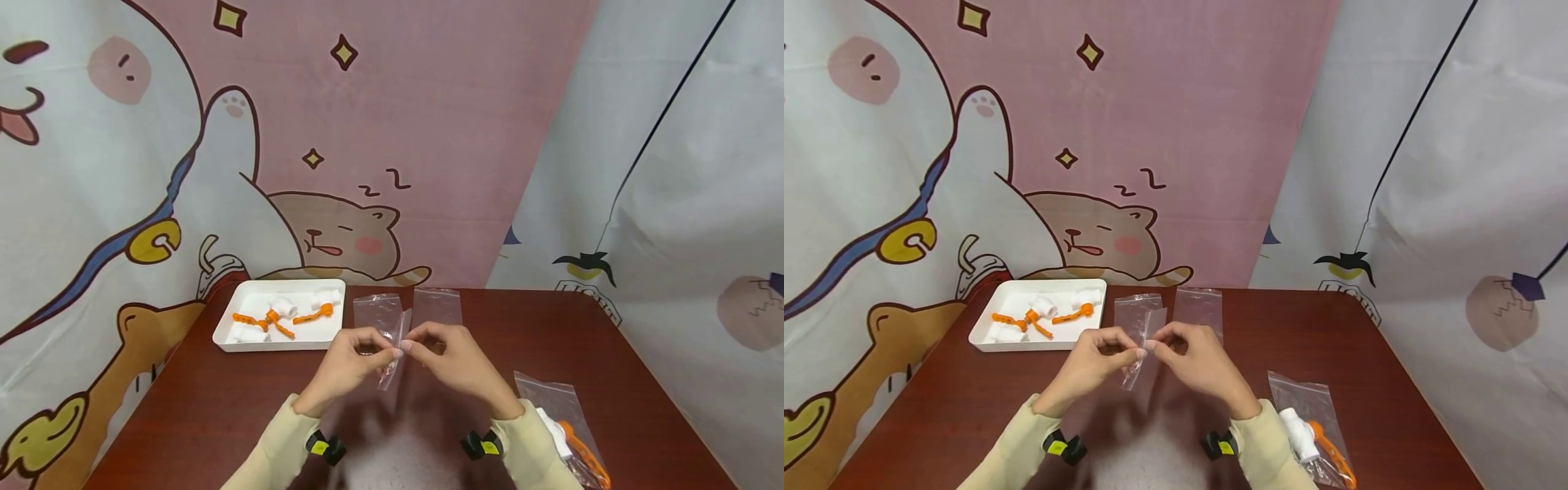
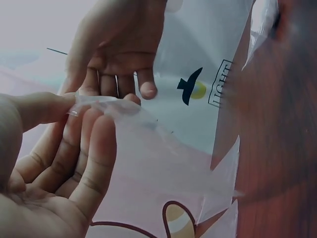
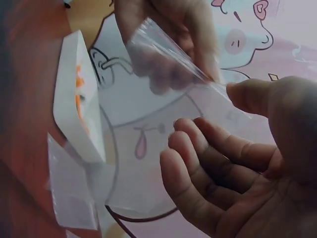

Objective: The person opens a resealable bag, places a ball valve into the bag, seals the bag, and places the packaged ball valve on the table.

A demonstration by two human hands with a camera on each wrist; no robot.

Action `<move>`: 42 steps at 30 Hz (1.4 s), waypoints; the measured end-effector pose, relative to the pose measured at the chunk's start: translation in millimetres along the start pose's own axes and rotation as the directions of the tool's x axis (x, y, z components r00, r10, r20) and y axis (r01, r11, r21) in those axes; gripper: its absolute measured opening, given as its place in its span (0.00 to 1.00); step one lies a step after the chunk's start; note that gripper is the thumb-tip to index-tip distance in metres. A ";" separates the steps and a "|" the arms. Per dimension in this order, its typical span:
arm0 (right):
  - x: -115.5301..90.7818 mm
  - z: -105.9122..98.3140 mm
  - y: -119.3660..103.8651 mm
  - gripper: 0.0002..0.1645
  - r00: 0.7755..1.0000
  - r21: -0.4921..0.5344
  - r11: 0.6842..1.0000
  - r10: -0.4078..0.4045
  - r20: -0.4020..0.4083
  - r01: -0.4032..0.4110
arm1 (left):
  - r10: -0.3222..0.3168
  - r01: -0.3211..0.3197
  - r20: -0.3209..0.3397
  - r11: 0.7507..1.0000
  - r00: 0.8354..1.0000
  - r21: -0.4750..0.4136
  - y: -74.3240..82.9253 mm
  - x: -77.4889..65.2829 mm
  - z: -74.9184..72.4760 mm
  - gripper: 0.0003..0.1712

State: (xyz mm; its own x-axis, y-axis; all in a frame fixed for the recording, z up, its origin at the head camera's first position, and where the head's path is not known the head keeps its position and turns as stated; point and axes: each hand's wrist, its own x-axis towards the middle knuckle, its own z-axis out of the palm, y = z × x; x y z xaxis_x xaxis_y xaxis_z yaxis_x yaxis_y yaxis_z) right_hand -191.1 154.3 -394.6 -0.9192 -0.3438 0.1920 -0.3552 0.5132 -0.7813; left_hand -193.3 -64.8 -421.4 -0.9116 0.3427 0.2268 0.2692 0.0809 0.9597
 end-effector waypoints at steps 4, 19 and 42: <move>-2.4 8.0 -1.8 0.13 0.999 0.094 0.995 0.024 0.044 -0.028 | 0.005 -0.004 0.009 0.999 1.000 -0.035 -0.4 -0.8 3.4 0.06; -1.7 9.6 -1.4 0.10 0.994 0.171 0.985 -0.036 0.105 0.018 | -0.004 0.017 0.093 0.989 0.996 -0.146 -4.5 -3.4 3.5 0.12; -4.1 12.2 1.1 0.05 0.998 0.145 0.988 -0.050 0.043 0.043 | -0.006 0.010 0.074 0.998 0.997 -0.056 -3.9 -5.6 12.2 0.10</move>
State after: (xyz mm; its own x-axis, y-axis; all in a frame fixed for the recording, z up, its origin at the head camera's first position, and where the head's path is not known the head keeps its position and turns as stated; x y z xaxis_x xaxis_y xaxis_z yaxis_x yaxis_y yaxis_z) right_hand -185.6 146.6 -403.4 -0.8923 -0.4023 0.2050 -0.3658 0.3781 -0.8504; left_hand -185.5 -55.6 -428.5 -0.8878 0.4103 0.2085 0.2425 0.0321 0.9696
